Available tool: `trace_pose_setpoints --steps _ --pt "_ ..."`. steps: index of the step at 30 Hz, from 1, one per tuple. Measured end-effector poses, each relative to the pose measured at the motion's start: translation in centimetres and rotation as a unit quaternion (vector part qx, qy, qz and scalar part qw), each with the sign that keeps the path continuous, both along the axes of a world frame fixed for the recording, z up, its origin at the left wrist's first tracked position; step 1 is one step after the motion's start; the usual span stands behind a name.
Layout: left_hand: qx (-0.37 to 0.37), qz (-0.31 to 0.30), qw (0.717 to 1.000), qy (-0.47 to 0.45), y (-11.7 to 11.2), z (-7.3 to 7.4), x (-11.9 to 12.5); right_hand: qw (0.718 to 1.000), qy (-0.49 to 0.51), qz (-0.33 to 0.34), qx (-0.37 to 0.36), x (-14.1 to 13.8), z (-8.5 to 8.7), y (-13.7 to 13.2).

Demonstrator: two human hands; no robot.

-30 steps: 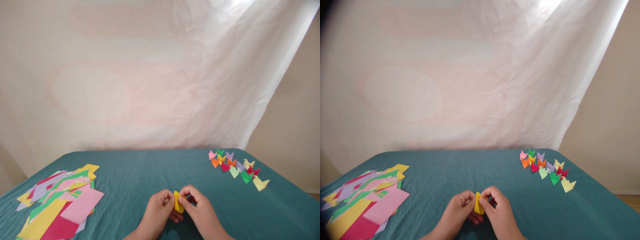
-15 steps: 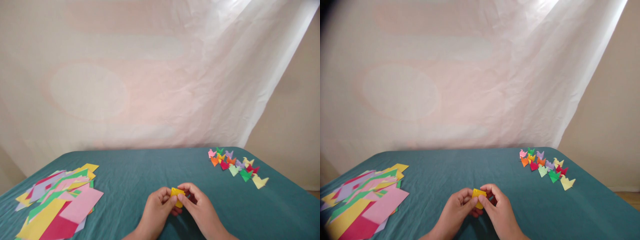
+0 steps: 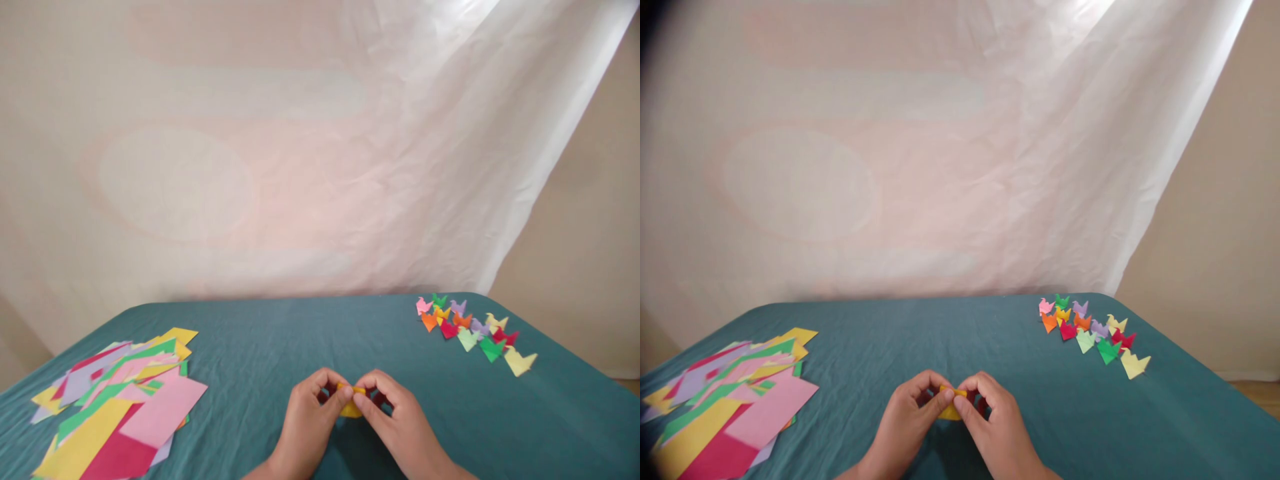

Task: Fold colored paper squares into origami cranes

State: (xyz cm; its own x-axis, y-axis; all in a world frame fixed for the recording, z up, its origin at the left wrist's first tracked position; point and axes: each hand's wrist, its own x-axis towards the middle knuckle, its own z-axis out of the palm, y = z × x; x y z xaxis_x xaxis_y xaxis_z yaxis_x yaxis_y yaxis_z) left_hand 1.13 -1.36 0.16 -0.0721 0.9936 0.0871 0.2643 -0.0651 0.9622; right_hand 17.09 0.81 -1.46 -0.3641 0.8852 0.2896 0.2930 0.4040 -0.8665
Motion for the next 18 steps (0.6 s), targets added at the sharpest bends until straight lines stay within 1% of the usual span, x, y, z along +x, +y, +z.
trace_pose_setpoints --steps 4,6,10,15,18 --pt "-0.011 -0.009 0.992 -0.122 0.58 -0.47 -0.29 0.998 0.020 0.041 -0.049 0.01 -0.08 0.00" --pt "-0.019 -0.018 0.988 -0.153 0.80 -0.63 -0.44 0.997 0.038 0.034 -0.066 0.08 -0.17 0.11" --pt "-0.026 -0.036 0.987 -0.157 0.86 -0.77 -0.46 0.995 0.063 0.006 -0.071 0.24 -0.47 0.35" --pt "-0.024 -0.042 0.985 -0.167 0.90 -0.92 -0.32 0.992 0.109 -0.023 -0.059 0.25 -0.74 0.43" --pt "-0.021 -0.046 0.980 -0.191 0.98 -0.96 -0.37 0.992 0.114 -0.019 -0.053 0.28 -0.53 0.43"
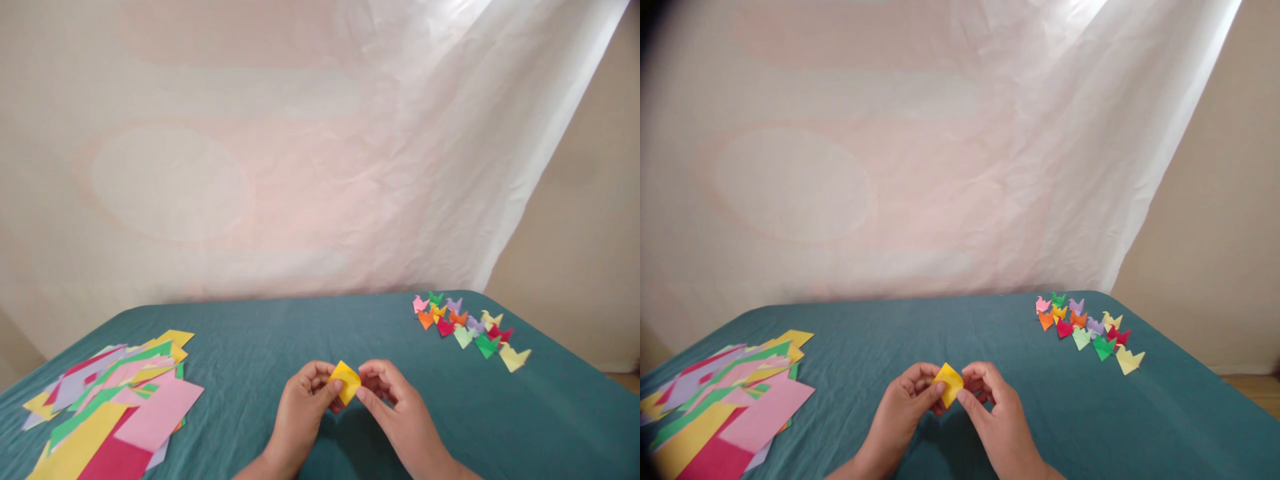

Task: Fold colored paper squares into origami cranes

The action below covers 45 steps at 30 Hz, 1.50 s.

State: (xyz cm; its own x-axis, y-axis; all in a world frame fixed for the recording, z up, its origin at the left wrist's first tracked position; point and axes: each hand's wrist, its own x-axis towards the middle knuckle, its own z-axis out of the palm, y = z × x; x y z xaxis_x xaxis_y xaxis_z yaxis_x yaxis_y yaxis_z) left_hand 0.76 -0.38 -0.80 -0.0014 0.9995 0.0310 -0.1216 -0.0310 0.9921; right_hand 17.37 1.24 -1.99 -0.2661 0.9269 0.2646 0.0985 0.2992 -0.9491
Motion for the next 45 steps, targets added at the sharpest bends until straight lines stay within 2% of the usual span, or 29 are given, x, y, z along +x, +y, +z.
trace_pose_setpoints --steps 5,9,16,22,25,27,30,34,37,39,42,45 --pt "0.048 -0.011 0.999 0.019 -0.5 0.3 0.1 1.000 0.003 0.014 0.004 0.2 0.6 0.0" --pt "0.053 -0.029 0.997 0.057 -1.0 0.7 0.4 1.000 0.005 0.026 -0.006 0.1 0.7 -0.1" --pt "0.050 0.003 0.997 0.055 -1.1 0.8 0.7 1.000 -0.019 0.012 0.014 0.1 0.4 0.1" --pt "0.059 0.030 0.990 0.126 -1.6 1.0 0.8 0.995 -0.074 0.008 0.068 0.1 0.5 -0.1" --pt "0.062 0.035 0.987 0.146 -1.7 1.1 0.8 0.996 -0.063 0.022 0.057 0.0 0.7 -0.1" --pt "0.061 0.039 0.990 0.122 -1.5 1.1 0.8 0.999 -0.029 0.035 0.023 0.0 0.8 0.0" --pt "0.051 0.031 0.997 0.040 -1.0 0.9 0.7 0.998 0.002 0.059 -0.028 0.0 0.7 0.3" --pt "0.040 0.005 0.999 -0.001 -0.5 0.4 0.5 0.997 -0.021 0.067 -0.031 0.2 0.9 0.4" --pt "0.045 -0.013 0.997 0.055 -0.6 0.2 0.5 0.999 -0.036 0.038 0.007 0.4 1.4 0.1" --pt "0.075 0.003 0.988 0.136 -0.9 0.3 0.5 0.998 -0.051 0.021 0.031 0.5 1.6 0.0" --pt "0.152 0.049 0.949 0.270 -1.4 0.8 0.3 0.995 -0.083 -0.003 0.064 0.5 1.7 -0.2" --pt "0.208 0.064 0.912 0.349 -1.6 1.3 0.1 0.990 -0.110 -0.015 0.092 0.4 1.7 -0.4"
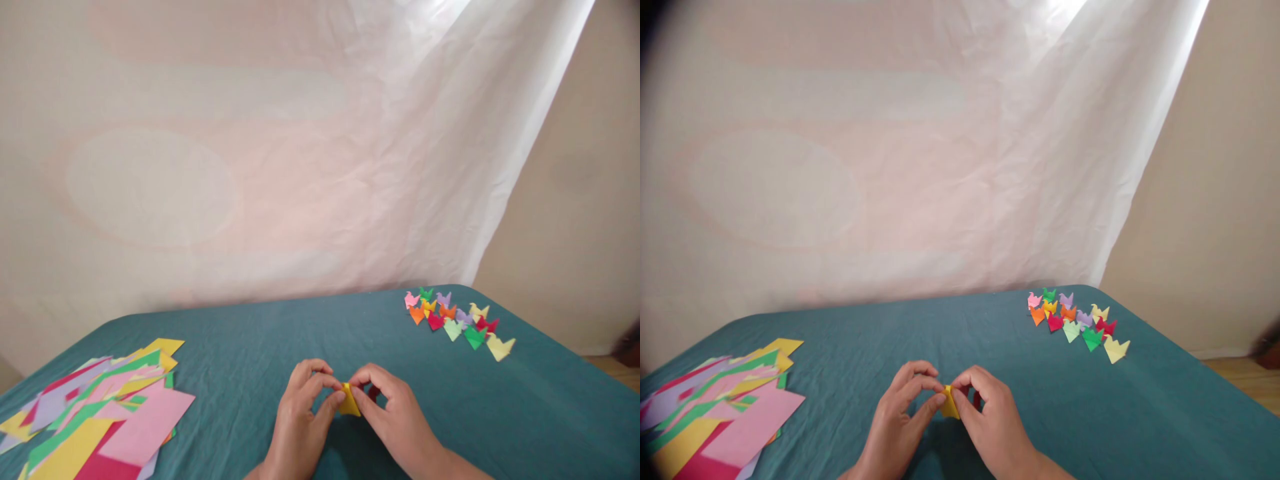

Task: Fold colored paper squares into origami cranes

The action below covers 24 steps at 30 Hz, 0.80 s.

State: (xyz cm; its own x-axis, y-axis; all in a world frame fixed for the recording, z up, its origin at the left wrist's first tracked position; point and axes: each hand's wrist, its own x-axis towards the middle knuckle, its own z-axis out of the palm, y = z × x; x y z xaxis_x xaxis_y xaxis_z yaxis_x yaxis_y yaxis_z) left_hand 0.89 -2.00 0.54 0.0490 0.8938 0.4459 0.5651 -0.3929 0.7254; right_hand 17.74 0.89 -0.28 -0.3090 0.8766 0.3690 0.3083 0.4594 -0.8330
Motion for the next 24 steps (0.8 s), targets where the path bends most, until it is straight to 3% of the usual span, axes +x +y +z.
trace_pose_setpoints --steps 8,16,24 --pt "0.013 0.002 0.997 0.070 -0.09 -0.10 0.00 0.997 -0.017 0.012 0.070 0.00 0.09 -0.18" --pt "0.028 -0.030 0.990 0.136 -0.19 -0.21 -0.09 0.994 -0.047 0.025 0.094 0.23 0.05 -0.33" --pt "0.022 -0.002 0.994 0.110 -0.32 -0.28 -0.06 0.994 -0.048 0.018 0.100 0.04 -0.22 -0.24"
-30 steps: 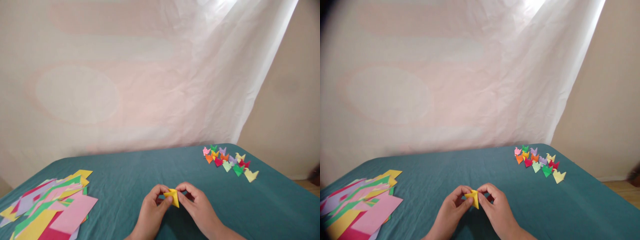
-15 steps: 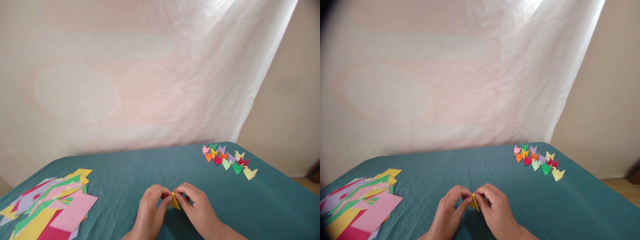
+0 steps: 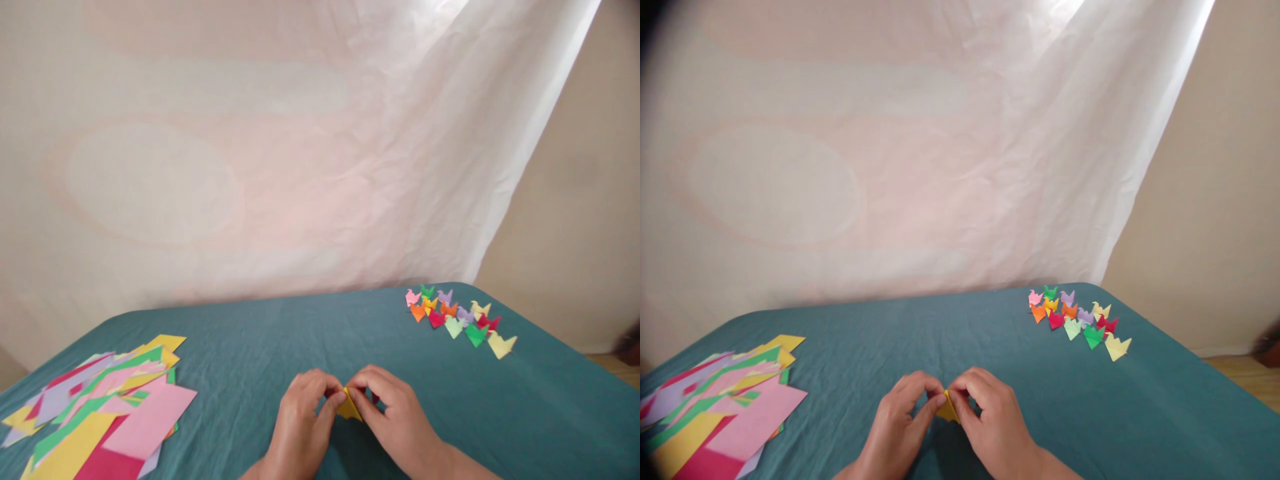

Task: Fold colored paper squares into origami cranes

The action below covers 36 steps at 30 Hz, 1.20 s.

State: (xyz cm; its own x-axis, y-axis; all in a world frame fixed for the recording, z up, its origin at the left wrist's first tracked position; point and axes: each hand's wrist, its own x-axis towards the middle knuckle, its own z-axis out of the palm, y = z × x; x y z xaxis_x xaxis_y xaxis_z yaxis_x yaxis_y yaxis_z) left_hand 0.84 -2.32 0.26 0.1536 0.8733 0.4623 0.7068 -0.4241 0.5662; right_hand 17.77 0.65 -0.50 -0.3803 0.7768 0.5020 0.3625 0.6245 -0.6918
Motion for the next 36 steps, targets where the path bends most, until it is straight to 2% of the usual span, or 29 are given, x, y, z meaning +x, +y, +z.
trace_pose_setpoints --steps 7,14,19,22,25,28,31,36 --pt "0.007 -0.037 0.999 0.028 -0.14 0.67 -0.15 1.000 -0.015 0.020 -0.003 0.25 0.20 -0.16" --pt "-0.016 -0.030 0.999 0.020 -0.21 0.24 -0.09 1.000 -0.027 0.009 -0.013 0.19 0.46 -0.36" --pt "-0.014 -0.063 0.997 0.034 -0.09 0.41 -0.17 0.999 -0.031 0.017 -0.011 0.27 0.49 -0.35" --pt "-0.016 -0.061 0.998 0.028 -0.04 0.36 -0.21 0.999 -0.027 0.022 -0.018 0.25 0.34 -0.30" --pt "-0.016 -0.056 0.998 0.007 -0.09 0.29 -0.12 0.999 -0.015 0.018 -0.027 0.19 0.11 -0.23" --pt "-0.023 -0.075 0.997 -0.012 -0.14 0.41 0.02 0.999 -0.004 0.023 -0.043 0.12 0.06 -0.18" --pt "-0.042 -0.083 0.993 -0.077 -0.02 0.59 0.18 0.996 0.021 0.025 -0.085 0.05 0.30 -0.14" --pt "-0.134 -0.084 0.967 -0.198 0.32 0.67 0.32 0.981 0.082 0.038 -0.170 0.16 0.95 -0.12"
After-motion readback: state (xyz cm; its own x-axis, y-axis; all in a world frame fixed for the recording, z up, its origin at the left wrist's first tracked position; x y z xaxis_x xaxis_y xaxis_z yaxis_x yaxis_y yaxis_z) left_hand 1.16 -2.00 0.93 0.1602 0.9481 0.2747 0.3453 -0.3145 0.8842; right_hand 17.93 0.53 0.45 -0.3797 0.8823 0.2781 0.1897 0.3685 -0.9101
